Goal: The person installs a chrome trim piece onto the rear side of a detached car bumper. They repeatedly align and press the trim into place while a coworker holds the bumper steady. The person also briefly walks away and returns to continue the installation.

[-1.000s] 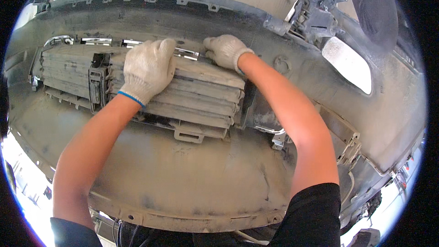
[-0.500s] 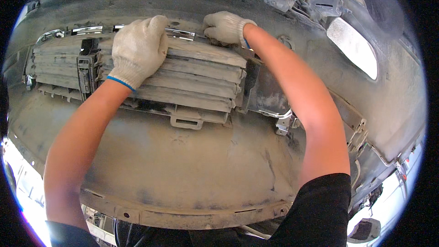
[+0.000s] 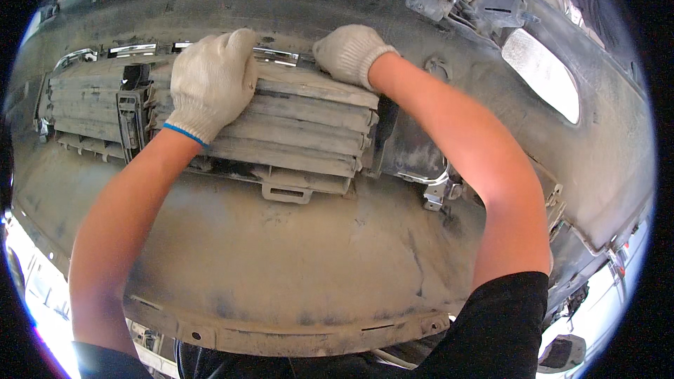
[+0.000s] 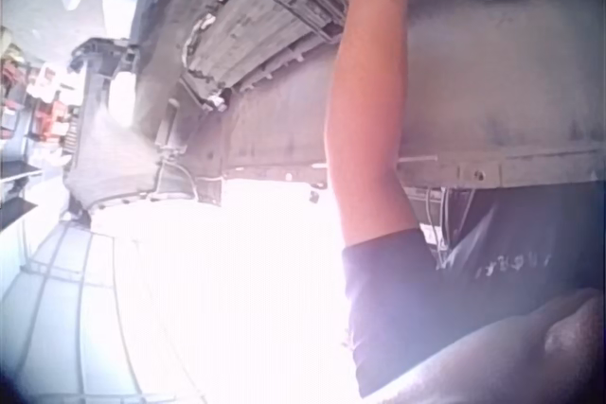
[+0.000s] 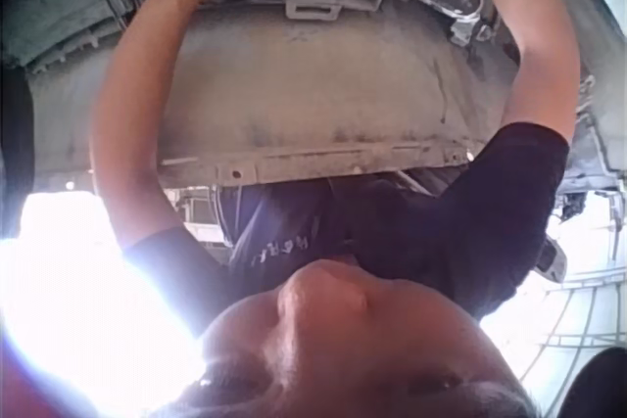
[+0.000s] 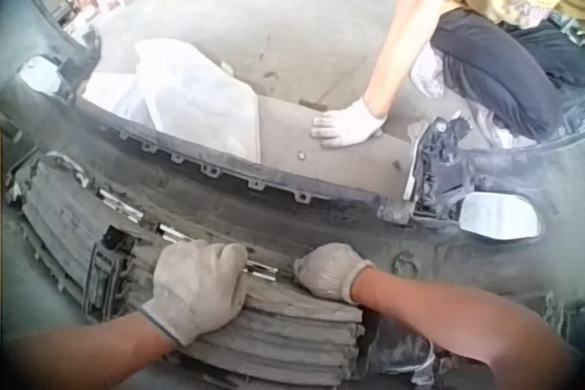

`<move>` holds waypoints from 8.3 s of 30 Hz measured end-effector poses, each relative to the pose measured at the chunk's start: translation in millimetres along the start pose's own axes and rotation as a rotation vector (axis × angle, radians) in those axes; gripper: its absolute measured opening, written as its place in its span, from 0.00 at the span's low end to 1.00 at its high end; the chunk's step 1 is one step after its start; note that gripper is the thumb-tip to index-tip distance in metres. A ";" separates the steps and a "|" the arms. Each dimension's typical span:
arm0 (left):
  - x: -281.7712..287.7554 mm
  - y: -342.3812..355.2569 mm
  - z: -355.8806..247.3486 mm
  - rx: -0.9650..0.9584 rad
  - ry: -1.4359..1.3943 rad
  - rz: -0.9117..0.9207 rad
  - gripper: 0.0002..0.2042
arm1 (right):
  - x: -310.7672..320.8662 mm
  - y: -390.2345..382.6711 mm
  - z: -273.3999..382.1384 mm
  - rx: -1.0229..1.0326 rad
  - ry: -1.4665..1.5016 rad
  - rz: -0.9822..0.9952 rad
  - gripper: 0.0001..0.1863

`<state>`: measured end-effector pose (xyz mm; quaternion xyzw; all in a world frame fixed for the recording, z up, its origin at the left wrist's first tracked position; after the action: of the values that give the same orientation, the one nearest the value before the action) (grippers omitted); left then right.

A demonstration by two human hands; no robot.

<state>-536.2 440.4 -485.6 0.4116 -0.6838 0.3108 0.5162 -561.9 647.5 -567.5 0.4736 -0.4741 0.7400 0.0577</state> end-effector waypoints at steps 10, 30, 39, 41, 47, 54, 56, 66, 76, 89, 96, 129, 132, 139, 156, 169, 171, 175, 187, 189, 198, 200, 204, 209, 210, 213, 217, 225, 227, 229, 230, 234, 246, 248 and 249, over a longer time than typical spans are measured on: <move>5.5 6.6 -3.1 0.093 -0.007 0.221 0.05 | -6.0 3.6 -10.6 0.131 0.006 -0.044 0.12; -0.1 2.4 4.4 0.065 -0.034 0.138 0.06 | 22.8 16.2 10.3 0.086 0.024 0.046 0.15; -1.6 -0.1 3.1 0.048 -0.035 0.114 0.07 | 21.3 14.1 11.2 0.037 0.030 0.071 0.16; -2.0 -1.8 5.1 0.054 -0.043 0.122 0.07 | 17.3 13.7 15.3 0.002 0.042 0.071 0.17; 1.0 0.7 0.5 0.042 -0.012 0.086 0.06 | 3.1 13.8 7.8 0.001 0.033 0.005 0.16; 3.5 5.2 0.3 0.068 -0.012 0.149 0.07 | 6.6 13.6 6.6 0.039 -0.020 0.033 0.15; 3.0 7.5 0.4 0.085 -0.025 0.168 0.09 | 5.8 15.4 1.6 0.018 0.031 0.018 0.16; 8.3 22.9 -10.6 0.334 -0.041 0.422 0.12 | 2.5 15.1 -8.4 -0.013 0.405 0.029 0.19; -41.9 64.5 14.1 0.303 -0.198 0.883 0.17 | -47.8 1.7 -22.1 -0.217 0.891 -0.287 0.20; -97.0 76.8 5.6 0.207 -0.188 0.912 0.15 | -55.2 -5.3 -23.4 -0.110 0.684 -0.235 0.18; -104.7 70.6 -1.2 0.290 -0.180 0.805 0.12 | -44.4 2.1 -22.5 -0.002 0.618 -0.151 0.16; -106.1 77.8 7.4 0.238 -0.180 0.858 0.14 | 14.2 27.4 -19.8 0.324 -0.043 -0.162 0.07; -106.9 76.8 11.8 0.185 -0.156 0.860 0.14 | 19.3 30.9 -19.8 0.301 -0.010 -0.068 0.10; -106.1 80.4 6.2 0.222 -0.139 0.862 0.15 | 2.7 22.5 -23.5 0.244 0.005 -0.035 0.12; -105.3 78.3 5.2 0.224 -0.145 0.851 0.14 | -15.6 26.9 -18.6 0.254 -0.047 -0.162 0.11; -106.7 79.6 6.6 0.239 -0.162 0.871 0.14 | -5.8 26.9 -23.2 0.300 0.041 -0.151 0.14; -107.3 77.1 7.5 0.255 -0.146 0.855 0.14 | -17.2 25.9 -18.4 0.297 0.153 -0.292 0.15; -105.6 86.9 3.4 0.226 -0.166 0.933 0.15 | -39.5 26.3 -19.4 0.121 0.552 -0.310 0.18; -58.3 92.6 24.4 0.867 -1.504 0.899 0.21 | -8.1 -42.4 -31.5 -0.015 2.050 -0.404 0.14; -46.5 92.6 13.1 0.931 -1.783 0.835 0.22 | 8.6 -34.8 -30.5 -0.095 1.534 -0.598 0.14; -55.7 80.8 12.4 0.785 -2.098 0.817 0.22 | 24.0 -42.9 3.2 -0.243 0.552 -0.445 0.22; -65.2 78.2 14.1 0.801 -2.041 0.762 0.21 | 33.8 -40.9 1.5 -0.237 0.507 -0.385 0.23; -54.6 83.4 -5.9 0.822 -1.958 0.786 0.19 | 28.0 -34.6 -0.7 -0.181 0.387 -0.383 0.23; -59.3 82.6 -4.2 0.898 -1.878 0.748 0.18 | 32.9 -32.7 3.0 -0.253 0.411 -0.414 0.21; -60.0 82.9 -6.2 0.903 -1.882 0.736 0.18 | 32.1 -31.9 3.2 -0.268 0.430 -0.411 0.21; -55.1 82.6 -8.2 0.907 -1.829 0.737 0.18 | 24.3 -24.8 0.3 -0.238 0.455 -0.458 0.20; -61.5 81.8 -1.8 0.943 -1.660 0.583 0.16 | 14.3 -18.8 -14.5 -0.235 0.637 -0.567 0.19; -71.2 84.6 14.2 0.122 -0.117 0.901 0.17 | -24.4 -10.4 -30.5 -0.152 0.574 -0.254 0.18; -77.5 83.6 6.1 0.055 -0.096 0.972 0.17 | -26.8 -7.2 -24.1 -0.107 0.569 -0.190 0.18; -84.5 86.0 5.9 0.078 -0.133 1.012 0.16 | -23.5 -7.5 -23.5 -0.086 0.509 -0.154 0.16; -86.1 86.8 7.0 0.097 -0.143 1.012 0.15 | -21.3 -6.8 -23.8 -0.069 0.483 -0.156 0.15; -91.1 85.1 3.8 0.200 -0.147 0.979 0.14 | -20.6 3.2 -22.9 0.041 0.382 -0.133 0.14; -100.8 79.0 5.1 0.263 -0.118 0.870 0.14 | 23.9 35.0 -20.1 0.258 0.101 0.089 0.12; -103.7 78.7 9.6 0.273 -0.141 0.851 0.16 | 24.5 47.2 -20.8 0.253 0.136 0.181 0.14; -101.0 79.7 7.7 0.277 -0.155 0.844 0.17 | 20.4 52.7 -23.4 0.258 0.186 0.196 0.14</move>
<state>-597.1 495.6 -584.9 0.1843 -0.7803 0.5510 0.2315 -616.4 629.1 -588.6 0.3581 -0.4117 0.8374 -0.0322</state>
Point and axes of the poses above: each hand's wrist, its own y-axis towards the middle knuckle, its own x-axis out of the back of the hand, z = x × y, the point moved 1 cm from there along y, towards the middle knuckle, and after that the axes turned 5 degrees about -y, right-handed, at the moved point
